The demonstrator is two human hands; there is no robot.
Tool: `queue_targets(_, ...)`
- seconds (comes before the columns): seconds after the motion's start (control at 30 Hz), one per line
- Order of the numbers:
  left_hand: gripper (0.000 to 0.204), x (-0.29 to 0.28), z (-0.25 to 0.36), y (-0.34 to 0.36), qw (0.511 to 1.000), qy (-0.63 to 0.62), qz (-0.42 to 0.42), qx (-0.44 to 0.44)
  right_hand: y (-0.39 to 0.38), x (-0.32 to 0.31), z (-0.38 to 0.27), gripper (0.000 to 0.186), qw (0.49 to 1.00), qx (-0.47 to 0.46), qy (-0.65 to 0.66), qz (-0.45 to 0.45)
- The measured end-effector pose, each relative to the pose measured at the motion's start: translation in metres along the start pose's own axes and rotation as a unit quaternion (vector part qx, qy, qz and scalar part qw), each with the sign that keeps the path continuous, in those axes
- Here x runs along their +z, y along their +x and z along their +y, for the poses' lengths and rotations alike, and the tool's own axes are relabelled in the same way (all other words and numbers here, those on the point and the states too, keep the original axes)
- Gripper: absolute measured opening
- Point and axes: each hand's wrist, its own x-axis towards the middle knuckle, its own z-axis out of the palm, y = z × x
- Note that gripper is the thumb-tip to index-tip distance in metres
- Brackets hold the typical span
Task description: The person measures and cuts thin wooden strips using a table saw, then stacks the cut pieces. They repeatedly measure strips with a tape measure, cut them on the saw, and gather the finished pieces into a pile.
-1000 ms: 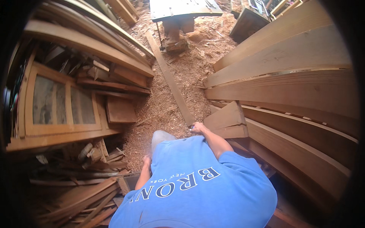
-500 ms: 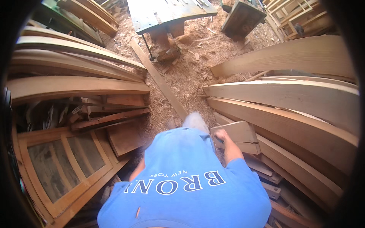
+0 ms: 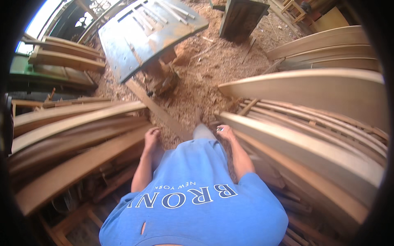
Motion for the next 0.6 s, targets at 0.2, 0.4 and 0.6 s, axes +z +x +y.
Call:
queue_targets(0.2,0.033,0.201,0.125,0.082,0.952,0.134,-0.255,0.101,0.105,-0.097,-0.102,0.069,0.988,-0.152,-0.021,0.026)
queue_targets(0.4,0.041,0.286,0.249,0.162,0.930,0.157,-0.332,0.015,0.157,-0.187,-0.197,0.060,0.951,-0.284,0.065,0.103)
queue_targets(0.6,0.023,0.351,0.343,0.248,0.939,0.162,-0.302,0.022,0.219,-0.237,-0.197,0.047,0.946,-0.234,0.133,0.181)
